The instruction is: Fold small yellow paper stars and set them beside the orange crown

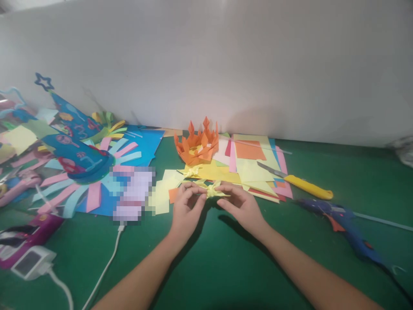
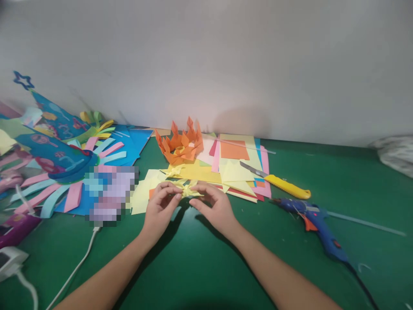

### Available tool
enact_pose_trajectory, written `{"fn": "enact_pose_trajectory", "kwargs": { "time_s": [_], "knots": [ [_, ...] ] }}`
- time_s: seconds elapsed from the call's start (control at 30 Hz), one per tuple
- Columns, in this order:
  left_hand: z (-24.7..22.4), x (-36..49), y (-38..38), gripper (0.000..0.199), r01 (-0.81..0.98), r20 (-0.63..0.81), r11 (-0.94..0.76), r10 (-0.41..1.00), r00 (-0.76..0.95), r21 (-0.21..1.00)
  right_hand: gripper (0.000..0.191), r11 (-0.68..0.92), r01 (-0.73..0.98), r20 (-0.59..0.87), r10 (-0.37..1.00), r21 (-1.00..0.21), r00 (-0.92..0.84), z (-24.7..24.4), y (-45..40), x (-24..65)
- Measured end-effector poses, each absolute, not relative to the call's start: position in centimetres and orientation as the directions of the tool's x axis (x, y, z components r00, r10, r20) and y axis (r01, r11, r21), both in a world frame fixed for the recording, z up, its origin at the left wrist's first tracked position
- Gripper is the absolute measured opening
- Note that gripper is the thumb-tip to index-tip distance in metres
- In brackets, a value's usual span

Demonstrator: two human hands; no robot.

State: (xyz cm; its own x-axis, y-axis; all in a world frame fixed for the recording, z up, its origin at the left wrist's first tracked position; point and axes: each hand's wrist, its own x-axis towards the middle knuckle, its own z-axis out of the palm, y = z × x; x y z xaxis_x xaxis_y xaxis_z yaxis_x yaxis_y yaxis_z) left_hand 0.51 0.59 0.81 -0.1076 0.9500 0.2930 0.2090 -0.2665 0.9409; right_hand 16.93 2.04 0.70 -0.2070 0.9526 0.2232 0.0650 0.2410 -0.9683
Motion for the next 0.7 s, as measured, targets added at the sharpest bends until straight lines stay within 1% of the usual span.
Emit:
{"fn": "enact_pose_trajectory", "kwargs": {
  "time_s": [0.1, 0.2, 0.33, 0.4, 0.57, 0.7],
  "knots": [
    [0.87, 0.48, 0.56, 0.012, 0.138, 0.239, -0.225, 0.966, -0.099, 0.965, 0.017, 0.279, 0.188, 0.257, 0.957, -0.942, -0.132, 0.13, 2.27, 16.94],
    [0.85, 0.46, 0.49, 0.015, 0.097, 0.207, -0.198, 0.975, -0.086, 0.975, 0.013, 0.294, 0.250, 0.282, 0.956, -0.923, -0.082, 0.06, 2.40, 17.06],
    [0.54, 0.61, 0.48, 0.013, 0.098, 0.201, -0.193, 0.977, -0.074, 0.976, 0.013, 0.230, 0.229, 0.232, 0.972, -0.946, -0.019, 0.34, 2.33, 17.09],
    [0.40, 0.73, 0.53, 0.009, 0.093, 0.200, -0.193, 0.977, -0.076, 0.977, 0.012, 0.225, 0.212, 0.228, 0.974, -0.951, -0.013, 0.39, 2.29, 17.02],
    [0.49, 0.86, 0.62, 0.010, 0.014, 0.138, -0.137, 0.987, -0.083, 0.990, 0.007, 0.296, 0.240, 0.292, 0.955, -0.925, -0.053, 0.24, 2.20, 16.80],
    [0.47, 1.04, 0.46, 0.012, 0.012, 0.129, -0.129, 0.987, -0.093, 0.992, 0.011, 0.290, 0.189, 0.270, 0.955, -0.938, -0.127, 0.33, 1.94, 16.51]
  ]
}}
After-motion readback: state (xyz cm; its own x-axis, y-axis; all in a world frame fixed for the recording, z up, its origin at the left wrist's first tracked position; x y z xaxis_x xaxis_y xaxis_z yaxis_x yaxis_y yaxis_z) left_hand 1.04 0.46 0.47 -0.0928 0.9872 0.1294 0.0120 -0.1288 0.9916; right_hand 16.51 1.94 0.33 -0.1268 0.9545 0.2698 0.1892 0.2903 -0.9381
